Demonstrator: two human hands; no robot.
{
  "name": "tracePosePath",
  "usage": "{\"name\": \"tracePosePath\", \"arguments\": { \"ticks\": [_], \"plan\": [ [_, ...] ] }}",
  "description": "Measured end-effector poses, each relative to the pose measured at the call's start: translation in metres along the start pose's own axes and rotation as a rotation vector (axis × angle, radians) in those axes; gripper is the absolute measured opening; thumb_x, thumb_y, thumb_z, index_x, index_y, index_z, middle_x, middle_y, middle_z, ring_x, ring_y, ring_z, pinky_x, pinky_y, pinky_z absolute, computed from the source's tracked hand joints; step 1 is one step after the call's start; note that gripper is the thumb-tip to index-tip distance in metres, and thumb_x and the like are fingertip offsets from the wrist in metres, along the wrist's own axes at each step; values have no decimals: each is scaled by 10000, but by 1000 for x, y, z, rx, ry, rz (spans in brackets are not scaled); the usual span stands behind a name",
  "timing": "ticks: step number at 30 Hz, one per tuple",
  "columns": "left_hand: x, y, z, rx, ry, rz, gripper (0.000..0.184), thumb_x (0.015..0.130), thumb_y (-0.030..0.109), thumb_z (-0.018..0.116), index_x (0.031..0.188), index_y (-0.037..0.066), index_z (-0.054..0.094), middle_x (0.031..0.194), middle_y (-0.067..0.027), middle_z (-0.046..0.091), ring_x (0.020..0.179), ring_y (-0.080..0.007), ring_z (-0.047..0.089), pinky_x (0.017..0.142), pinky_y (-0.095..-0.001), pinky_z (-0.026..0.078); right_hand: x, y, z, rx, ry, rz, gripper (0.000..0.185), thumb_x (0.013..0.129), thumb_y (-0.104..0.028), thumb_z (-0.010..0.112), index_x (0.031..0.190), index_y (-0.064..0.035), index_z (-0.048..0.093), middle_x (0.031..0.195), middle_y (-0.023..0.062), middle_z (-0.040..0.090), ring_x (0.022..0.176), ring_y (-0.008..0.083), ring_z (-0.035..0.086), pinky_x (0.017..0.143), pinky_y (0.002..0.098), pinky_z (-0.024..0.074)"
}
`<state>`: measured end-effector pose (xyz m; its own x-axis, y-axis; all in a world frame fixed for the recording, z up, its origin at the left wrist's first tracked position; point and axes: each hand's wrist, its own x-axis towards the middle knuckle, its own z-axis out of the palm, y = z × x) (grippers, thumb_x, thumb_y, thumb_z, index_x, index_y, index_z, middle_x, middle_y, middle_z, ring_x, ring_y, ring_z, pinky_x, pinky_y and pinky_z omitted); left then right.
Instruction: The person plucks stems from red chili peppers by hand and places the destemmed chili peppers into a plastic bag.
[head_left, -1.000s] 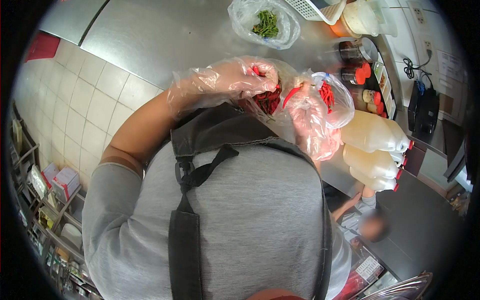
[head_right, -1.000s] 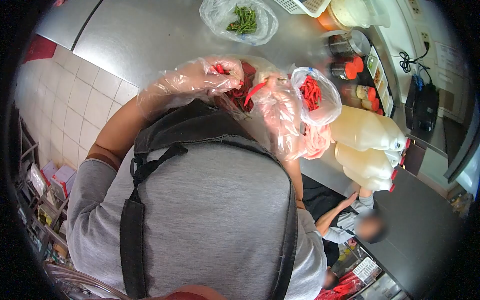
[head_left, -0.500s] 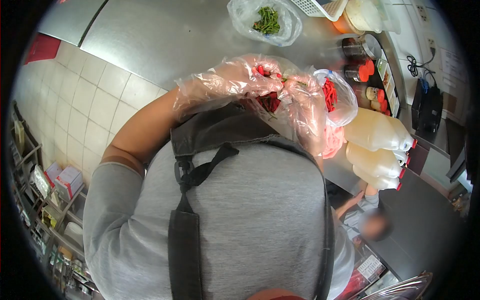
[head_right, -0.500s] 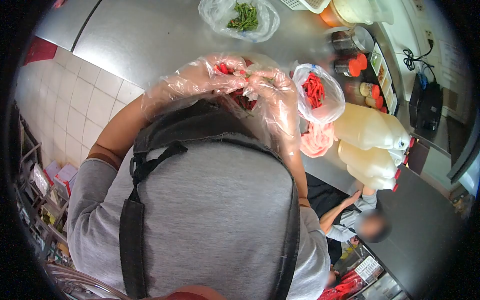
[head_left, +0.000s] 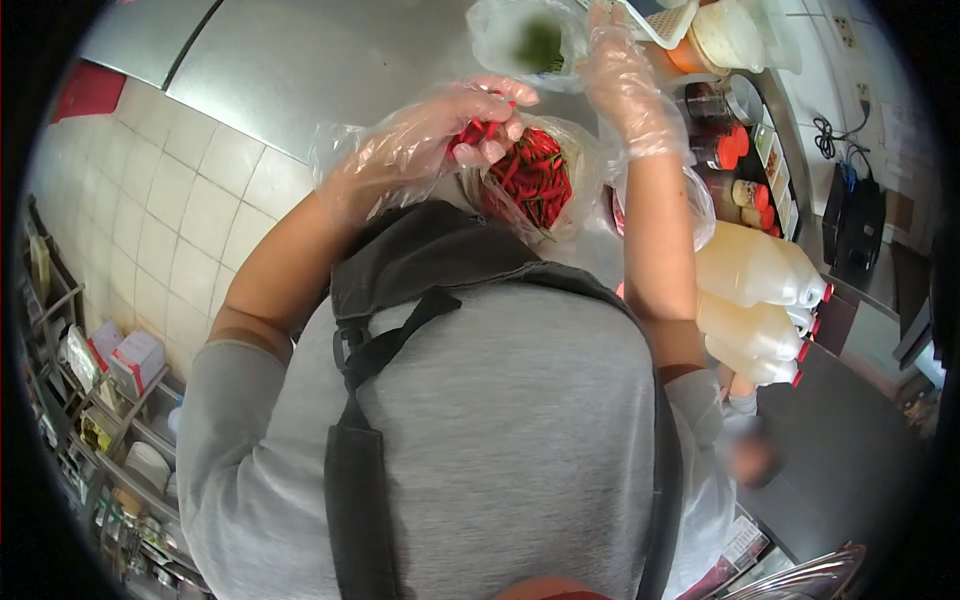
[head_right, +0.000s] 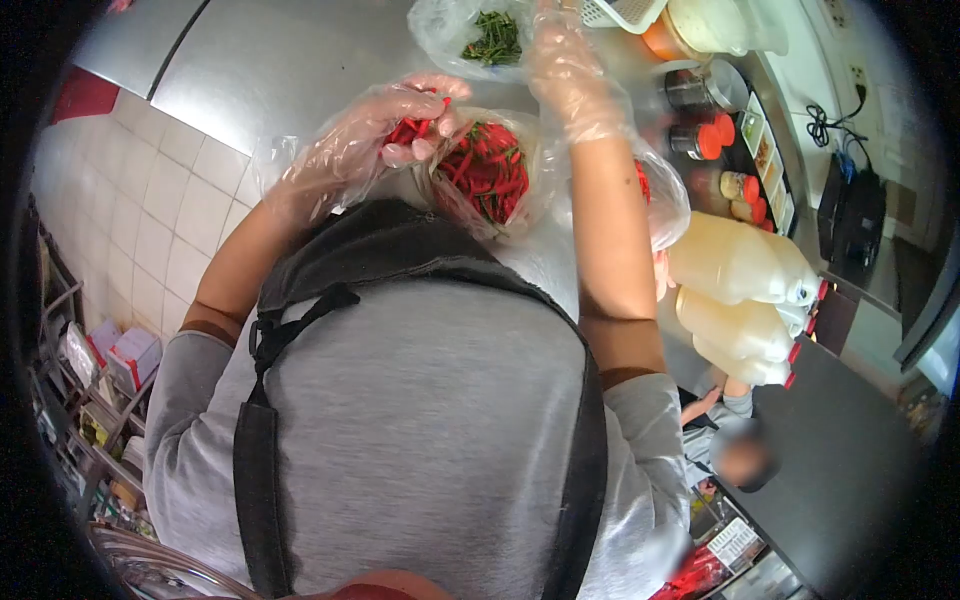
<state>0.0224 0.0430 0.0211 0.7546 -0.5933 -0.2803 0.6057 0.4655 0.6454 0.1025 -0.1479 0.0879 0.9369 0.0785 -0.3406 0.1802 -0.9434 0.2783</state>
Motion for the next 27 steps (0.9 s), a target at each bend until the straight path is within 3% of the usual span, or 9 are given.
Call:
{"name": "tracePosePath", "arguments": {
  "ticks": [2,5,7,10,13,15,19,22,27],
  "plan": [
    [3,-6,-7,-4,37,32,255,935,132,562,1156,6,551,786,-29,580,615,-83,500,494,-174,371,17,8,61,338,882,-320,403,875,-67,596,1272,3,581,1069,176,688,918,343,659,883,382,509],
    [0,-6,-4,-30,129,66,206,969,207,563,1063,24,573,819,-46,579,619,-74,498,488,-165,356,-1,9,77,419,924,-392,284,838,-41,637,1117,-39,683,1065,130,697,938,296,661,868,393,509],
    [2,-7,-7,-50,177,70,233,996,264,552,1016,34,583,842,-46,567,621,-55,488,475,-155,331,-30,18,93,784,446,-410,246,849,-42,614,1075,-63,710,1110,184,676,1031,363,634,902,436,490],
    [14,-16,-28,-20,36,-4,245,996,299,570,927,64,583,814,-25,556,635,-50,471,480,-153,326,-63,16,135,664,303,-460,195,880,-65,567,1021,-21,694,1054,220,656,1001,400,622,871,460,490],
    [17,-18,-20,38,-143,-13,262,983,304,595,852,79,569,778,-6,547,619,-43,446,487,-151,321,-77,11,155,617,380,-293,212,846,-29,639,1035,-82,719,1006,163,691,972,334,653,878,385,499],
    [16,-21,-2,170,75,-10,238,962,300,627,884,77,595,773,10,555,610,-34,444,488,-160,316,-82,11,160,753,341,-214,206,853,-33,644,1042,-76,716,960,143,696,944,297,659,868,365,501],
    [20,-27,-7,231,59,56,204,938,266,661,925,68,614,792,13,565,626,-29,454,490,-166,319,-99,10,138,1172,235,-49,187,896,-45,642,1077,-19,683,850,90,697,851,176,652,781,303,505],
    [20,-27,-6,244,38,1,194,915,217,685,984,44,630,815,24,572,671,-27,477,506,-162,328,-113,9,122,1658,179,-25,172,957,-61,578,1088,-3,673,859,77,702,805,118,637,740,243,489],
    [15,-34,19,274,-30,48,217,898,163,704,1054,19,658,753,47,557,619,-15,456,507,-160,324,-122,-8,103,1683,107,-61,153,982,-50,544,1060,21,654,778,0,595,718,67,520,690,227,445]
  ]
}}
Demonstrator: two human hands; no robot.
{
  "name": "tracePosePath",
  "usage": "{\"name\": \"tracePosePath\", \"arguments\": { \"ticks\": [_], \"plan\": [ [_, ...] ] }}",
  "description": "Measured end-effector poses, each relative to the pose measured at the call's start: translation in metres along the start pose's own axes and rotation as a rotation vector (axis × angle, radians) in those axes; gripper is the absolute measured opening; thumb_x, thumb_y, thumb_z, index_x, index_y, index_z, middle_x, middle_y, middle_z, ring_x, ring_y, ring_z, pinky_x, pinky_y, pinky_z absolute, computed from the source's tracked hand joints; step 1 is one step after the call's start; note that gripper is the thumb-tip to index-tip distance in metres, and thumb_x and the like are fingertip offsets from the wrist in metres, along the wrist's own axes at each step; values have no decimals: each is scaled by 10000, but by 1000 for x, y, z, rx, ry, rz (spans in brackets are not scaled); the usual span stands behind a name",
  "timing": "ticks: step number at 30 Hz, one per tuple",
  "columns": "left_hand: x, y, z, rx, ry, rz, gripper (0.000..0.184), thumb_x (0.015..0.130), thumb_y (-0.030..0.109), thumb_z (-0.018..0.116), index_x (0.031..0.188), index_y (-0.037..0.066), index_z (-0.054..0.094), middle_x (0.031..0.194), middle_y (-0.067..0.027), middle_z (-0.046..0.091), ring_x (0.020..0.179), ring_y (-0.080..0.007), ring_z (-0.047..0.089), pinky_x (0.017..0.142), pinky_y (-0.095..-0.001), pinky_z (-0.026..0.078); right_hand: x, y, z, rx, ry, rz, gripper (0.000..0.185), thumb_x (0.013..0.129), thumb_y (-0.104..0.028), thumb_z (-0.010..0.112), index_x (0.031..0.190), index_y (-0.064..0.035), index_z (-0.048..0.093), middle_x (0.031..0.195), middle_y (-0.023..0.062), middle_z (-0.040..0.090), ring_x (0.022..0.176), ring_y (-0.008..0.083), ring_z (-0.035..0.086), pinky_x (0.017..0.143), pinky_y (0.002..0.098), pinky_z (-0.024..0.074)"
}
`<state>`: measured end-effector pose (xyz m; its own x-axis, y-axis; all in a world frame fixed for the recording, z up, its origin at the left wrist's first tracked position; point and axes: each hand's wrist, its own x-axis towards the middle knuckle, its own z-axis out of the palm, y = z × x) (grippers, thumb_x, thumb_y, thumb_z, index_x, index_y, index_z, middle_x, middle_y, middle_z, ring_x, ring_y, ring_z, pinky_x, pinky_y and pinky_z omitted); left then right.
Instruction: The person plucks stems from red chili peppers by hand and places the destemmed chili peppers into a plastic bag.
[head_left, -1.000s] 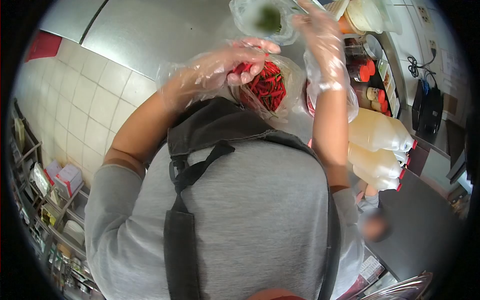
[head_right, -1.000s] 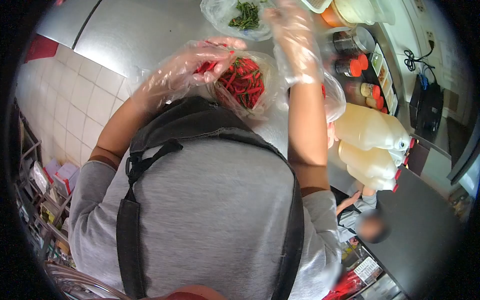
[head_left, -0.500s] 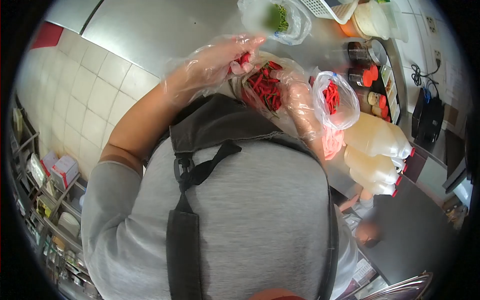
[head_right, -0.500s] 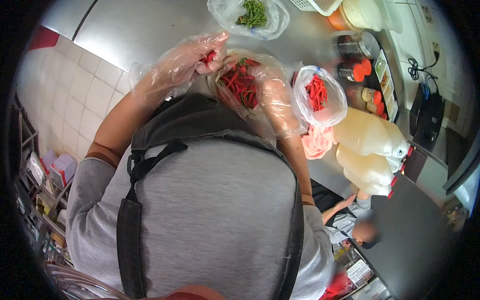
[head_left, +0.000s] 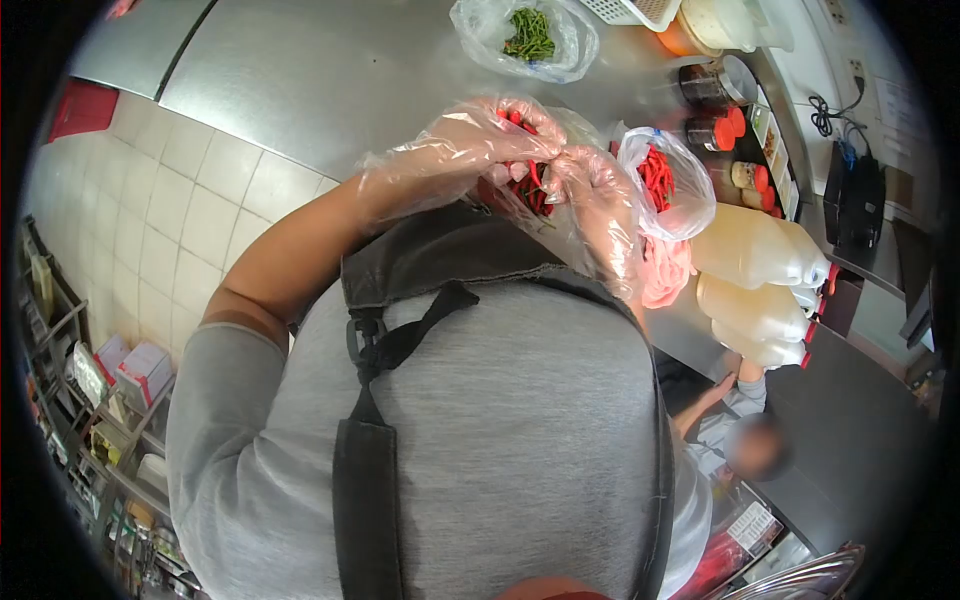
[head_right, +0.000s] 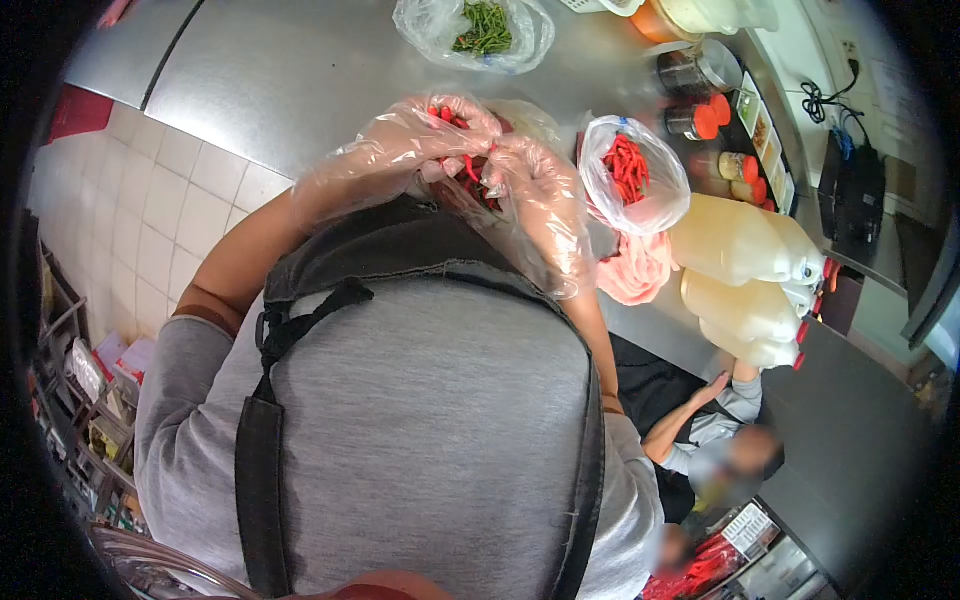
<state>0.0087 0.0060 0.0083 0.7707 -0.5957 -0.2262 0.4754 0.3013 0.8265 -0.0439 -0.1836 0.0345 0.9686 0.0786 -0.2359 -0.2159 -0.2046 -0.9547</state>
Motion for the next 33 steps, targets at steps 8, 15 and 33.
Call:
{"name": "tracePosePath", "arguments": {
  "ticks": [8,15,33],
  "plan": [
    [5,-5,-10,-268,46,-97,174,910,168,701,972,13,651,757,-6,591,607,-45,479,490,-191,334,3,-5,8,13,3,-38,168,997,-45,516,1064,26,652,779,-5,587,727,61,511,683,219,436],
    [9,-9,-32,-549,-174,-147,187,963,172,635,1007,-9,622,780,-11,579,601,-34,475,473,-181,329,7,-27,4,-12,-182,-76,167,974,-29,537,1076,28,657,851,21,659,744,62,553,685,231,463],
    [9,-1,-45,-610,31,-19,328,1011,332,533,929,14,552,923,-109,586,814,-187,643,578,-199,570,70,-12,5,-979,-256,-215,236,830,-182,688,1023,-48,706,988,190,679,954,374,638,865,434,496]
  ]
}}
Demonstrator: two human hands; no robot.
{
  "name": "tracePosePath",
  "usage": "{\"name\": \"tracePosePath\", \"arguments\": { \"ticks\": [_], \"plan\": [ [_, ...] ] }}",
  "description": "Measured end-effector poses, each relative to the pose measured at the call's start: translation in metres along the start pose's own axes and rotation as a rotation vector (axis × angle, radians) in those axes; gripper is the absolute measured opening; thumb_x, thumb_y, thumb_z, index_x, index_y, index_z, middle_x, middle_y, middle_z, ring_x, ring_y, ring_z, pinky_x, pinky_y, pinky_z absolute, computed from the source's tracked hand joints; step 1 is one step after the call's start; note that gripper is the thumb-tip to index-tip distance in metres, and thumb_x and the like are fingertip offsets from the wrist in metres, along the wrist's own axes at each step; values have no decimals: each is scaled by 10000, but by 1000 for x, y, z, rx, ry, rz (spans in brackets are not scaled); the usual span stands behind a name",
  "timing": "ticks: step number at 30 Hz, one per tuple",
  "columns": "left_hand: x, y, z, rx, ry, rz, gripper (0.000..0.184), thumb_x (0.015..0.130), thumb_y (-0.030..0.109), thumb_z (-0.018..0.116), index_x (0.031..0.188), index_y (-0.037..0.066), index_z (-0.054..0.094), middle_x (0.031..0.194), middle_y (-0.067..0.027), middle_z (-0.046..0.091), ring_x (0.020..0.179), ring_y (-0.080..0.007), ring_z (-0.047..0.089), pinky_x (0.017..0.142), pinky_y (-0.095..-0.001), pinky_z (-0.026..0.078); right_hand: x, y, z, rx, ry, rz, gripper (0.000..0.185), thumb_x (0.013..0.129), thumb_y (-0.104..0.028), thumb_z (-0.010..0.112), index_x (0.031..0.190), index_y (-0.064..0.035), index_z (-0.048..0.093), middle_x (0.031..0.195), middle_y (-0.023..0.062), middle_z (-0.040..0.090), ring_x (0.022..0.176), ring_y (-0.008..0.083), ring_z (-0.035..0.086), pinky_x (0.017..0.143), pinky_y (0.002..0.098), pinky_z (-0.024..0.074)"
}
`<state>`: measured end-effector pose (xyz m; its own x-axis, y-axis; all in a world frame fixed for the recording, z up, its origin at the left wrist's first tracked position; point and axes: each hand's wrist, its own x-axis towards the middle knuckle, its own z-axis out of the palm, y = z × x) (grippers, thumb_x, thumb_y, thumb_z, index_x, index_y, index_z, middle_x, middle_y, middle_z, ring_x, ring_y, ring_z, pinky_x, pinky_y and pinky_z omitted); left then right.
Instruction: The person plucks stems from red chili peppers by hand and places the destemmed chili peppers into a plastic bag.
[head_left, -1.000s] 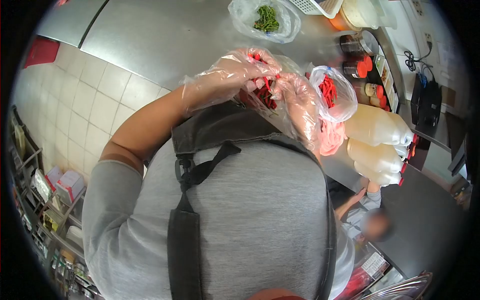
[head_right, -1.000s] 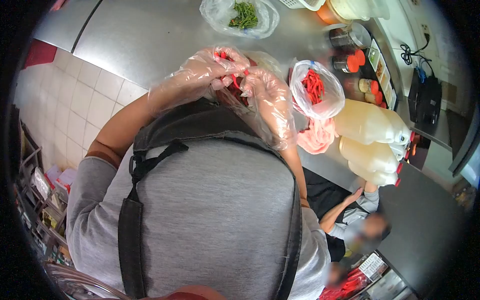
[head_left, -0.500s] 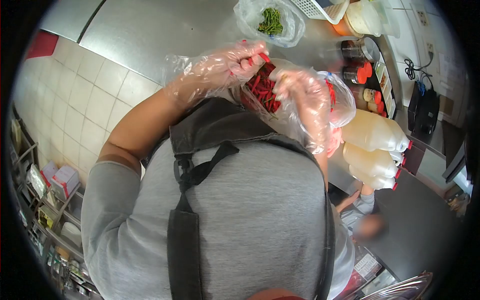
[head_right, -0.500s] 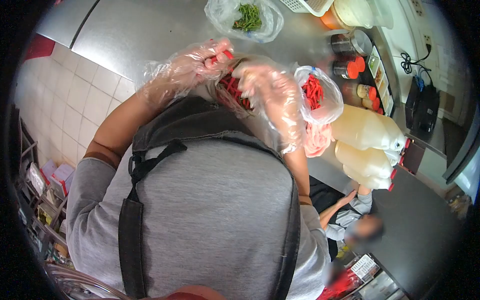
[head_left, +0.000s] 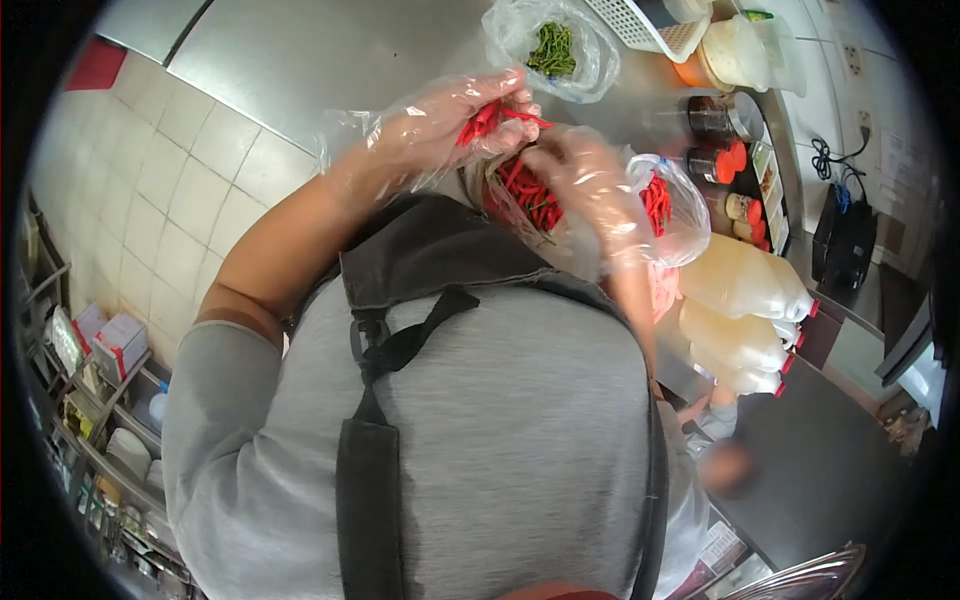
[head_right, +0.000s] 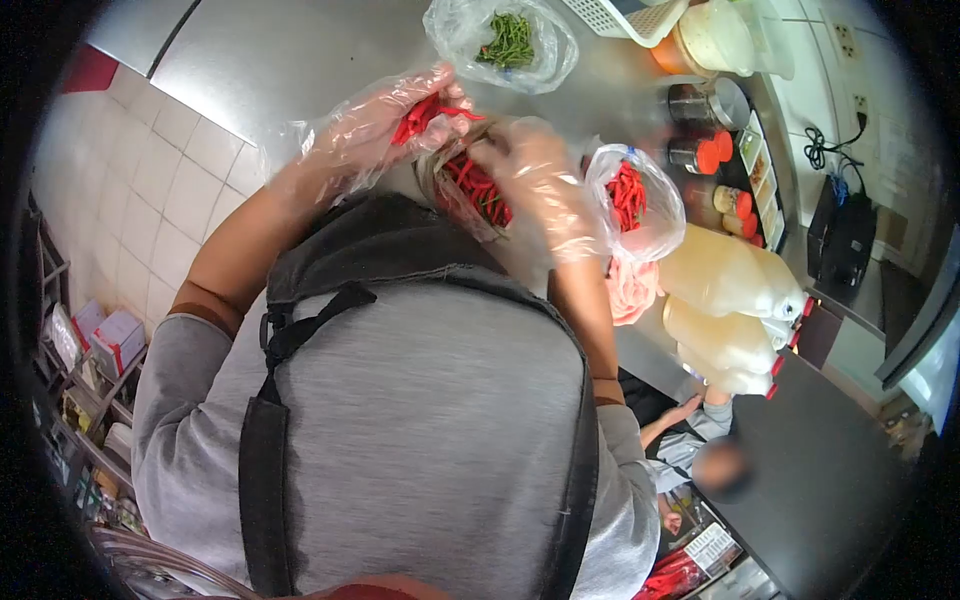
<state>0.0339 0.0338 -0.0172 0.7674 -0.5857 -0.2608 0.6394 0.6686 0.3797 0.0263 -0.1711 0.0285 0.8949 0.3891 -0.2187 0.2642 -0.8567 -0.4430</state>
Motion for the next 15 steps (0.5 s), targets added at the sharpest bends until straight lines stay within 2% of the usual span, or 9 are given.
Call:
{"name": "tracePosePath", "arguments": {
  "ticks": [2,4,5,6,9,10,12,14,15],
  "plan": [
    [0,-3,-1,62,-8,-6,326,1003,325,550,942,6,573,924,-115,601,870,-214,673,611,-218,596,-8,6,28,-14,24,-99,204,845,-179,672,993,-43,707,971,180,683,926,374,647,842,433,504],
    [-1,-3,1,72,-56,15,376,1007,378,525,889,24,570,869,-92,618,856,-211,688,633,-235,605,-13,20,56,202,257,49,195,858,-173,662,996,-42,706,941,195,681,907,392,647,825,441,504],
    [-3,-1,1,78,-53,17,376,1007,378,525,889,24,570,869,-92,618,856,-211,688,633,-235,605,-20,23,56,272,263,103,162,882,-151,654,972,-25,702,937,166,703,861,308,674,792,392,518],
    [-5,-1,1,97,-32,14,397,1007,403,515,863,36,565,829,-73,607,833,-206,687,645,-236,600,-26,25,55,278,268,104,162,882,-151,654,972,-25,702,937,166,703,861,308,674,792,392,518],
    [-6,-4,10,151,10,9,417,1007,430,509,823,59,554,768,-35,574,749,-181,657,624,-221,564,-43,16,32,738,145,394,99,913,-33,618,984,2,677,997,79,716,821,89,623,743,245,513],
    [-6,-6,12,180,44,15,415,1006,432,512,809,69,548,747,-17,553,687,-161,629,590,-205,533,-49,19,30,737,152,398,99,913,-33,618,984,2,677,997,79,716,821,89,623,743,245,513],
    [-1,-12,6,246,6,-10,381,1008,409,525,837,70,556,754,-14,535,650,-133,568,555,-217,477,-60,20,28,1043,338,303,143,912,19,598,1048,7,643,1039,94,702,835,103,631,736,239,516],
    [0,-17,10,314,-30,-31,348,1010,386,537,865,71,564,760,-12,517,612,-104,507,519,-228,421,-72,14,19,1011,387,307,162,917,39,587,1074,8,613,1044,94,690,845,111,631,735,240,516],
    [-3,-20,21,397,55,-76,317,1000,366,564,888,70,586,743,3,504,590,-90,465,511,-221,386,-75,12,17,1018,433,268,155,919,38,587,1070,9,611,1024,91,689,846,110,631,739,239,516]
  ]
}}
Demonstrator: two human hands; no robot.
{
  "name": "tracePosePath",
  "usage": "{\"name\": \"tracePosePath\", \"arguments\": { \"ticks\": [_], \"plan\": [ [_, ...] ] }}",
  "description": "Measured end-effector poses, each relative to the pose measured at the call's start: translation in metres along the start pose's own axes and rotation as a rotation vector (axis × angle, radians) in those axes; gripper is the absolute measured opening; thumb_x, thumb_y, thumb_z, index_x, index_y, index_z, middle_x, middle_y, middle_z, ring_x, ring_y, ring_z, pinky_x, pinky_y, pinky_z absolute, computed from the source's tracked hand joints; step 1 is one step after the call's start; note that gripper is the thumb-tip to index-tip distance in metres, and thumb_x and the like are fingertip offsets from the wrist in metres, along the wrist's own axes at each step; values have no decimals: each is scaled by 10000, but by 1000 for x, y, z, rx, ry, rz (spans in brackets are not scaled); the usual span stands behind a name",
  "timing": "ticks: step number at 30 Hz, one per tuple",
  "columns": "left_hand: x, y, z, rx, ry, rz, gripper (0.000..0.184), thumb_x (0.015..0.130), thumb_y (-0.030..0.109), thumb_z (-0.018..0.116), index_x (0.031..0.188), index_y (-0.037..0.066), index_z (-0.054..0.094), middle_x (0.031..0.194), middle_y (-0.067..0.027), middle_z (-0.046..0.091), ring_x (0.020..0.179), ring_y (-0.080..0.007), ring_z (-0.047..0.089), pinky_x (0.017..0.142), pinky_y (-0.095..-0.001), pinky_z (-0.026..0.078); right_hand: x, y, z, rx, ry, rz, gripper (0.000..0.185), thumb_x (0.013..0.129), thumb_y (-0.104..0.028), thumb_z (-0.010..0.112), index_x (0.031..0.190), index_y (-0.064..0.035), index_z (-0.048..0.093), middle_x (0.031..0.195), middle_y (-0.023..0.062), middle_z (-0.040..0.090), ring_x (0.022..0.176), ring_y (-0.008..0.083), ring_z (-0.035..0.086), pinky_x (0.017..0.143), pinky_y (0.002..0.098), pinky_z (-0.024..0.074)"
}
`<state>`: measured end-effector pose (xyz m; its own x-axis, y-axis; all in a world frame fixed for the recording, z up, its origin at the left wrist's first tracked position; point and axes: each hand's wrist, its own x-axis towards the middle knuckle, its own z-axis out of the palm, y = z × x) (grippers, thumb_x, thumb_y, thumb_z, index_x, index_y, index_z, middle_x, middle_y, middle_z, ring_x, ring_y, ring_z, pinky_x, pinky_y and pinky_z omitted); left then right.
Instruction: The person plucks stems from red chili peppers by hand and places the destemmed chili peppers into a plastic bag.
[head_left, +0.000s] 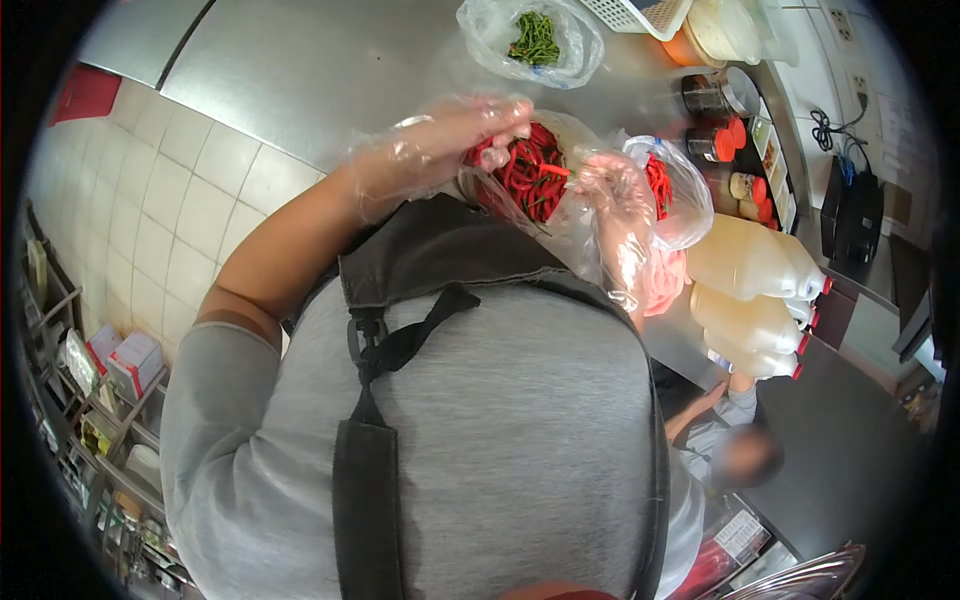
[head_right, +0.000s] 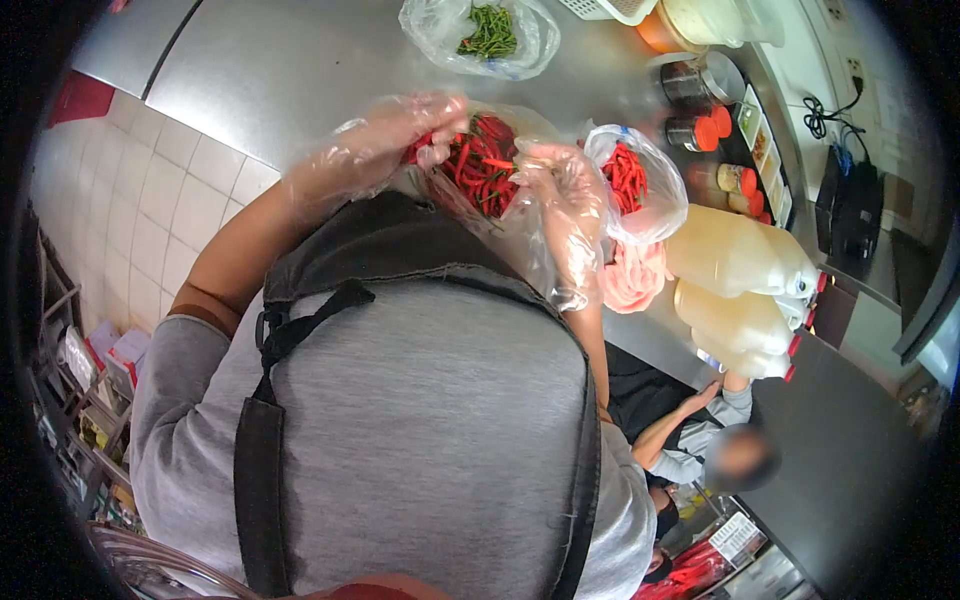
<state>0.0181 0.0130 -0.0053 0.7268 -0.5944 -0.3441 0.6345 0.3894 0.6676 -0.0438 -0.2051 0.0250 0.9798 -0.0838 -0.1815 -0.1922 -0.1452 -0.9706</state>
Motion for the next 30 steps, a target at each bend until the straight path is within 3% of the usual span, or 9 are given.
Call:
{"name": "tracePosePath", "arguments": {
  "ticks": [1,5,12,14,17,21,24,27,30],
  "plan": [
    [-2,1,6,81,77,-59,288,989,345,591,911,68,609,725,17,490,568,-76,423,503,-213,351,-3,-3,-1,20,20,-50,149,920,36,587,1065,10,608,1004,88,688,847,110,631,743,238,515],
    [-16,4,16,242,-163,-10,284,938,335,660,986,55,641,678,36,506,587,-46,432,508,-202,310,-7,-2,9,51,37,-141,142,916,39,603,1053,4,616,974,75,682,851,101,627,748,237,509],
    [-18,5,19,275,-9,-69,271,891,354,708,894,102,609,653,34,523,559,-43,427,474,-207,281,-11,-14,26,-162,-22,-134,122,882,-1,660,1003,11,666,937,83,682,855,154,639,777,292,507],
    [-17,4,19,263,-21,-55,271,892,351,708,890,100,607,650,37,520,555,-43,425,468,-207,275,-7,-15,22,-671,-28,-531,120,861,-9,657,974,-10,699,918,105,672,866,232,645,801,345,503],
    [-15,-2,15,239,-40,-52,274,898,346,704,885,90,605,649,38,517,549,-41,422,463,-204,268,-3,-19,23,-688,-22,-611,140,863,-12,639,974,-43,718,925,120,664,875,284,635,809,378,496],
    [-20,4,11,303,-142,48,274,925,337,672,878,75,607,661,41,513,542,-30,421,457,-188,265,-1,-28,22,-544,-62,-424,134,867,-1,630,958,-34,722,919,117,671,887,265,637,814,363,498],
    [-21,14,9,98,-165,-80,271,949,335,637,876,75,613,672,44,507,539,-22,421,454,-173,270,11,-32,16,-323,-72,-276,103,865,-14,661,953,-15,716,864,65,684,802,151,631,769,296,507],
    [-15,16,4,106,-122,-42,279,967,328,608,880,63,617,674,47,498,542,-18,423,453,-162,285,53,-50,13,-276,125,-435,106,858,-45,692,956,-12,713,874,48,694,780,117,623,748,280,514],
    [-20,17,3,81,-169,47,267,969,301,596,911,42,627,713,38,517,563,-21,435,464,-161,309,103,-72,15,-509,65,-585,191,829,-51,735,1015,-40,694,1047,56,687,922,119,621,804,275,506]
  ]
}}
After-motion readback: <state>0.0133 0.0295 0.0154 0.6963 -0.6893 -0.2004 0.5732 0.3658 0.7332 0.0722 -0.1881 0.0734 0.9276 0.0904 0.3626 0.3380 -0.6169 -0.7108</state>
